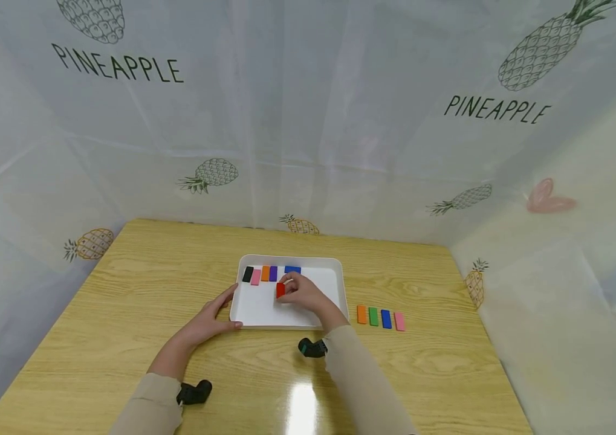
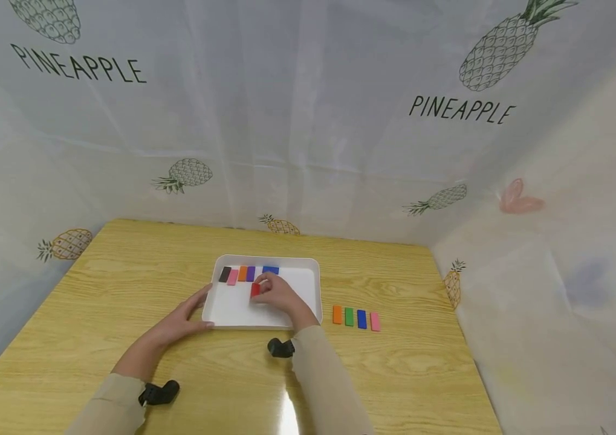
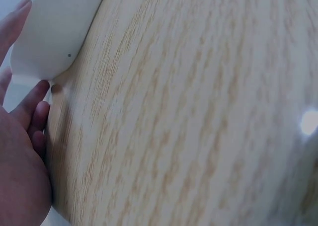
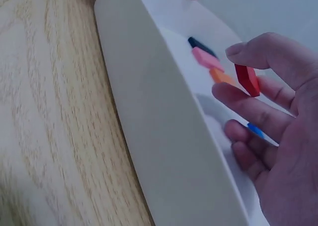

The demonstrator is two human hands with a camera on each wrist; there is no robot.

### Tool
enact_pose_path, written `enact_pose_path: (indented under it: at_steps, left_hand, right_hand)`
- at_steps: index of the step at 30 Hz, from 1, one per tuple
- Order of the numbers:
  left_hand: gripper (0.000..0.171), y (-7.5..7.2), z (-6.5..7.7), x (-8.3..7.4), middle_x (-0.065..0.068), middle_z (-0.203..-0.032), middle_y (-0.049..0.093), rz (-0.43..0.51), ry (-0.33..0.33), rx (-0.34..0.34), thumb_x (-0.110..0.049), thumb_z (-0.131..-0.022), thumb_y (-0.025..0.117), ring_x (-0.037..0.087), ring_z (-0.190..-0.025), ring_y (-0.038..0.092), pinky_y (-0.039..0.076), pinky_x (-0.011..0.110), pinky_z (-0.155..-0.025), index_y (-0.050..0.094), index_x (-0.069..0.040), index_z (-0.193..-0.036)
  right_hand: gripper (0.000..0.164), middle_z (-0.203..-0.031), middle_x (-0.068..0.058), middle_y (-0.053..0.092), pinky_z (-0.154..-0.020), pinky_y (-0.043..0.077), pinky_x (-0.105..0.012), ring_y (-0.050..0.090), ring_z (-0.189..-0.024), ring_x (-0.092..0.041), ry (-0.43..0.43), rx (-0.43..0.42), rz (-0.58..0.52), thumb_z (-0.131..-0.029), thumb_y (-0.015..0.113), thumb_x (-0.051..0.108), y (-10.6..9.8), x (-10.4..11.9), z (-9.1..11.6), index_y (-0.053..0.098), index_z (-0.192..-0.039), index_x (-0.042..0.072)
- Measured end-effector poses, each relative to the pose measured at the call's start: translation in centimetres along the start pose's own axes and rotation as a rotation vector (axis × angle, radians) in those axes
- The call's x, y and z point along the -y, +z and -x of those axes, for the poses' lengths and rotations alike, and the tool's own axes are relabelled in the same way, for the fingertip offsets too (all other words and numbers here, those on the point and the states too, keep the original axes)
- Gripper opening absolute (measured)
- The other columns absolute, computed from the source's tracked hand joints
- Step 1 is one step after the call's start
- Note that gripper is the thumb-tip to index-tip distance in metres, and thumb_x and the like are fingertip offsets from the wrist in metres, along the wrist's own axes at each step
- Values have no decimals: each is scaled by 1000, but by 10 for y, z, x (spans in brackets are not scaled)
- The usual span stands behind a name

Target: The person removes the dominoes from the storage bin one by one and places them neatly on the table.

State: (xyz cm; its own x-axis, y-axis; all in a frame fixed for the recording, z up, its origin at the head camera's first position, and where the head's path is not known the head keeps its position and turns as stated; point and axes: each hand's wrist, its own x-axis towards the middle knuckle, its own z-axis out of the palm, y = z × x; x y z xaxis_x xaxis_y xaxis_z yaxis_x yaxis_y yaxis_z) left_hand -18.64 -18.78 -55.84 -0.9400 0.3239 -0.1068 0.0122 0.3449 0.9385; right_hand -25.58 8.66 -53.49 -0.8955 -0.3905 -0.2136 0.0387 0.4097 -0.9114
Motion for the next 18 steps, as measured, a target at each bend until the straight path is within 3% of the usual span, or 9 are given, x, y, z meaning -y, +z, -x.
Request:
enact_pose_path:
  at_steps: [8, 18]
  left_hand:
    - [98, -1, -1, 0, 19, -155, 30, -24, -2, -7, -23, -79, 82, 41, -138, 29, 19, 63, -109, 23, -16, -157]
    - [98, 1, -1, 5, 16, -156, 29, -12, -29, -8, -26, -79, 83, 40, -138, 29, 18, 62, -110, 24, -21, -157]
  right_hand:
    - [43, -80, -1, 69, -74, 42, -27, 54, -74, -14, -13, 22, -72, -82, 78, 7, -5, 2, 15, 54, -118, 5]
    - [45, -80, -3, 67, -74, 43, -29, 54, -77, -17, -59, -42, -191, -81, 77, 2, -11, 3, 41, 54, -120, 4]
